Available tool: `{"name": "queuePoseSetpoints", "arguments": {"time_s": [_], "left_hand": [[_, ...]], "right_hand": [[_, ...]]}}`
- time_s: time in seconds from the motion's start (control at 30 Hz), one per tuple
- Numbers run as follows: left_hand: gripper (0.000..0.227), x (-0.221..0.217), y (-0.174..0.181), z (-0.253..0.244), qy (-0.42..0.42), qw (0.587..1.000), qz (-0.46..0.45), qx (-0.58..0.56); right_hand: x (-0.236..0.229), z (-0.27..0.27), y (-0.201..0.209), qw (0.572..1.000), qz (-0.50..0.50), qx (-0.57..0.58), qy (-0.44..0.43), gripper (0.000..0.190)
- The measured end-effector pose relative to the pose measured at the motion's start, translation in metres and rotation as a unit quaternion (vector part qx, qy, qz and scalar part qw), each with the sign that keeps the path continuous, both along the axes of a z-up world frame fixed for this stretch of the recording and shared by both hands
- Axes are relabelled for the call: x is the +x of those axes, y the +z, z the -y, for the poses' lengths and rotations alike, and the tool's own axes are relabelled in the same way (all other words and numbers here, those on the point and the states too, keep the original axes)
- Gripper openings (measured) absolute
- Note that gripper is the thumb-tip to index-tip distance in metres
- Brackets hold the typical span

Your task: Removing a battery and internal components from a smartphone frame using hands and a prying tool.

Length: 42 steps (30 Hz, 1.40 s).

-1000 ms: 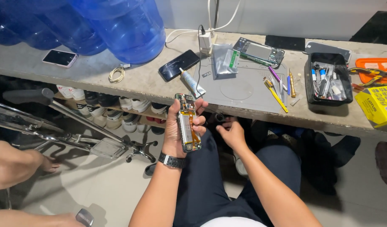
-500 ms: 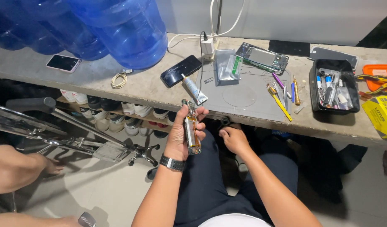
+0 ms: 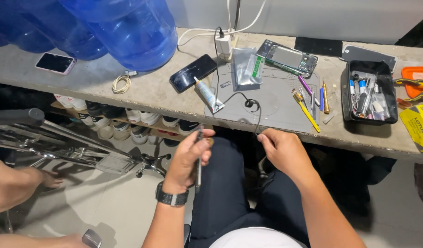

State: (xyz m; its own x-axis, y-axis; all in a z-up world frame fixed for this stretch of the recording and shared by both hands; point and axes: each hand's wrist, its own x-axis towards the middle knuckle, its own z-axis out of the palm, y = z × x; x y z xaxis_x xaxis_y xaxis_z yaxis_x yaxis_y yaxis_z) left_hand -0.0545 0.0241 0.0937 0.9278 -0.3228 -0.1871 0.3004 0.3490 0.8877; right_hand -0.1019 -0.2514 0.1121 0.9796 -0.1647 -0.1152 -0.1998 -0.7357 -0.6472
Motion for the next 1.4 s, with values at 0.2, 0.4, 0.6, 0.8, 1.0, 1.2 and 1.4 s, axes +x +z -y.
{"name": "queuePoseSetpoints", "arguments": {"time_s": [0.2, 0.4, 0.6, 0.8, 1.0, 1.2, 1.4], "left_hand": [[0.071, -0.007, -0.003, 0.056, -0.137, 0.983, 0.054, -0.114], [0.066, -0.004, 0.019, 0.072, -0.191, 0.977, 0.059, -0.076], [0.049, 0.0, 0.014, 0.072, -0.217, 0.974, 0.048, -0.042], [0.062, 0.016, 0.001, 0.025, -0.169, 0.976, -0.029, -0.131], [0.067, 0.033, 0.0, -0.05, -0.069, 0.987, -0.036, -0.14], [0.057, 0.031, -0.006, -0.044, 0.009, 0.989, 0.044, 0.14], [0.064, 0.006, 0.048, 0.003, -0.052, 0.984, 0.067, 0.159]], "right_hand": [[-0.009, -0.002, 0.059, 0.986, -0.057, 0.006, 0.157, 0.031], [-0.013, 0.015, 0.03, 0.971, 0.116, 0.167, 0.123, 0.021], [-0.005, 0.033, 0.041, 0.96, 0.07, 0.257, 0.087, 0.017], [0.007, 0.078, 0.037, 0.965, -0.003, 0.233, 0.123, 0.022], [0.003, 0.135, 0.01, 0.965, -0.054, 0.226, 0.123, 0.022], [0.014, 0.124, -0.026, 0.937, -0.011, 0.335, 0.098, 0.015], [0.025, 0.084, -0.013, 0.955, -0.058, 0.268, 0.109, 0.022]]}}
